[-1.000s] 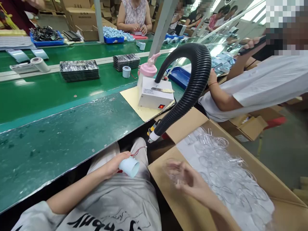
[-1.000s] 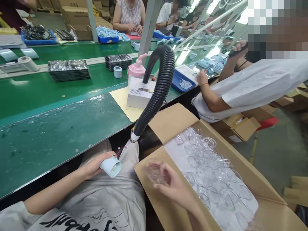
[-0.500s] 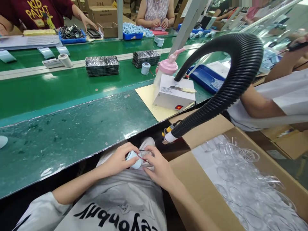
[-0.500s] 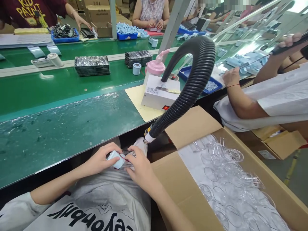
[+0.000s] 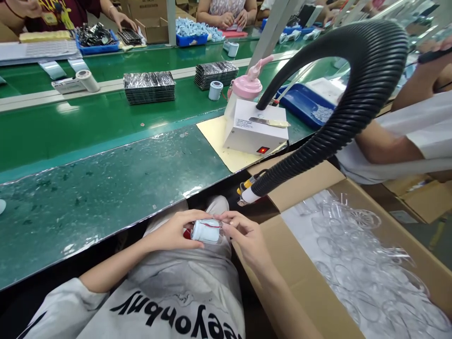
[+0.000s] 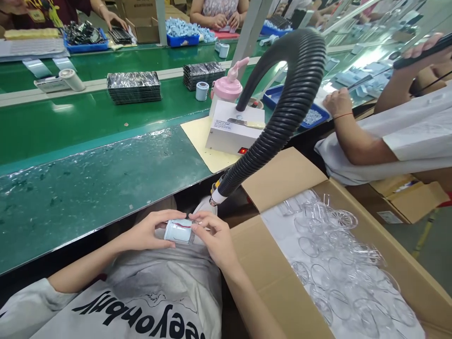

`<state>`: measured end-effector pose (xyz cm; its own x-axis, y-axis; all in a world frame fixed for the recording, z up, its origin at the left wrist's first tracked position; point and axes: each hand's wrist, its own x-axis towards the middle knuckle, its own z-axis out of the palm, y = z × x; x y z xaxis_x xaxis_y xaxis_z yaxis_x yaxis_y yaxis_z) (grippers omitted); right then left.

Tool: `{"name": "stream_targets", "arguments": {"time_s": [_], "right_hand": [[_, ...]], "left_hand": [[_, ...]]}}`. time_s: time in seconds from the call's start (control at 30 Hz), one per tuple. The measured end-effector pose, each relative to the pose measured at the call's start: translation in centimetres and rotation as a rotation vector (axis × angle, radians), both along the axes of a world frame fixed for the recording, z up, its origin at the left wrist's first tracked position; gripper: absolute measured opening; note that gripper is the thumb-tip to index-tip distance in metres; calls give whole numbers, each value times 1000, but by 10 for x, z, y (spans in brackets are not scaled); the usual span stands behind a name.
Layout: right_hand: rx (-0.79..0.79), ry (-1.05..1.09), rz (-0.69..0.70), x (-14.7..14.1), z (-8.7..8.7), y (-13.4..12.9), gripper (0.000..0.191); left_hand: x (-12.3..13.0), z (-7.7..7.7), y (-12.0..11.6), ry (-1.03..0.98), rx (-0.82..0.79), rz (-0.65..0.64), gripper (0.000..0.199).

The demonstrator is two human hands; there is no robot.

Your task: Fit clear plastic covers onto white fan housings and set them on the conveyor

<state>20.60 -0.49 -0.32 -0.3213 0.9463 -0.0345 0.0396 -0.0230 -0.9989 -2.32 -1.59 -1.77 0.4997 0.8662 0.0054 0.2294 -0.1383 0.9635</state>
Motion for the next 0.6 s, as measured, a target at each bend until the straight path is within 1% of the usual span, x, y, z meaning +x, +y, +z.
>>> {"name": "stream_targets", "arguments": {"time_s": [0.07,0.1,0.17,0.2,0.27,0.33,0.43,0.53,0.6], "right_hand": [[115,-62,106,4,-1,-1,16],[203,-125,159,6,-2,-3,18],[384,-244,221,9,-4,-7,31],[450,-275,225,11,-5,-9,32],[509,-271,219,13,-5,-12,32],[493,-249,209,15,-3,-15,36],[409,-235,198,17,1,-16,41],[336,-211,197,17,4,-17,43],[291,-177,193,17,6,-18,44]], "left_hand": [[1,5,-3,-56,-140,64,67],[1,6,-4,-97,-210,92,68],[2,8,-7,-170,-300,110,70],[2,9,-7,-188,-315,104,71],[1,11,-8,-191,-295,88,71],[0,15,-7,-175,-244,58,71],[-1,18,-5,-185,-128,-13,71],[-3,18,-4,-205,30,-70,71],[-4,15,-5,-199,94,-87,73]]}}
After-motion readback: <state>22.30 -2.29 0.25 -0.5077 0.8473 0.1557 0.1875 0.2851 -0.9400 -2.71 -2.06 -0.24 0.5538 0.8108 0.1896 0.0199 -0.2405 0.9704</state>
